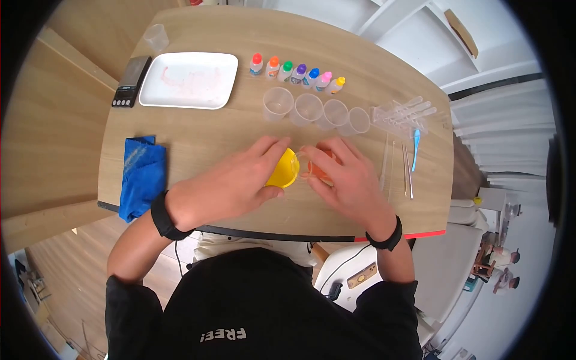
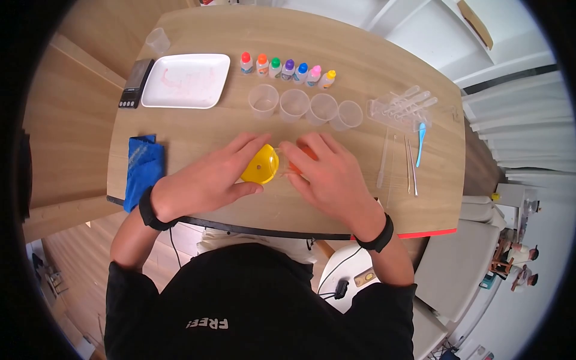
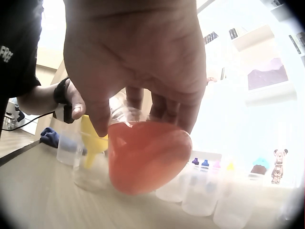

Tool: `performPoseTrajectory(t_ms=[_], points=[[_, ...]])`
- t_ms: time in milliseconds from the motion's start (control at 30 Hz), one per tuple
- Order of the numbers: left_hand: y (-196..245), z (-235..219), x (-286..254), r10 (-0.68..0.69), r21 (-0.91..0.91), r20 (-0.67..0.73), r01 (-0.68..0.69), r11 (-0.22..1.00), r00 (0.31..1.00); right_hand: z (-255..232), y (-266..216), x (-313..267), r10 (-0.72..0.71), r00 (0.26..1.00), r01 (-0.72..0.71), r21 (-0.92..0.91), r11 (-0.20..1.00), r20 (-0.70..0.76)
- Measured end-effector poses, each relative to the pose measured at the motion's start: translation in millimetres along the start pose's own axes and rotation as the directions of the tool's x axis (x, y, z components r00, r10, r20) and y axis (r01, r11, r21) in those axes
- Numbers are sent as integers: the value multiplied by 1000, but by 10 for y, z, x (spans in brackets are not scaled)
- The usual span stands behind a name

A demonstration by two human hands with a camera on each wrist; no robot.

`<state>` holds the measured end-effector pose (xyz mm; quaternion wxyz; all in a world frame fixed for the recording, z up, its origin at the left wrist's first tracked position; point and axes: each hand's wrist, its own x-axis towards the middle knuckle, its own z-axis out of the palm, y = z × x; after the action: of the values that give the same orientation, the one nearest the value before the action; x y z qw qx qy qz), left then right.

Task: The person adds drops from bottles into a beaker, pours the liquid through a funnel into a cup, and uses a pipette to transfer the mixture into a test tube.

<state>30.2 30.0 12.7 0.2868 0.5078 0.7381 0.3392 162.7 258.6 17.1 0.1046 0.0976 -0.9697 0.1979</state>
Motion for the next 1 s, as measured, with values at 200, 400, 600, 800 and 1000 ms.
performPoseTrajectory(t_ms=[200, 400, 600, 800, 1000], points=[[8, -4, -4, -6, -30, -8, 6, 1000, 1000, -22, -50, 43, -32, 999, 32, -137, 990, 7], [-36, 21, -16, 15, -29, -30, -16, 999, 999, -45, -57, 76, -43, 999, 47, -207, 977, 21], [-73, 31, -14, 37, -50, -44, -39, 998, 998, -63, -81, 104, -76, 997, 81, -258, 963, 26], [-61, 20, -16, 22, -40, -38, -24, 999, 999, -66, -79, 135, -124, 992, 125, -308, 943, 26], [-70, 22, -10, 4, -52, -28, -6, 999, 1000, -55, -65, 140, -143, 989, 142, -344, 928, 24]])
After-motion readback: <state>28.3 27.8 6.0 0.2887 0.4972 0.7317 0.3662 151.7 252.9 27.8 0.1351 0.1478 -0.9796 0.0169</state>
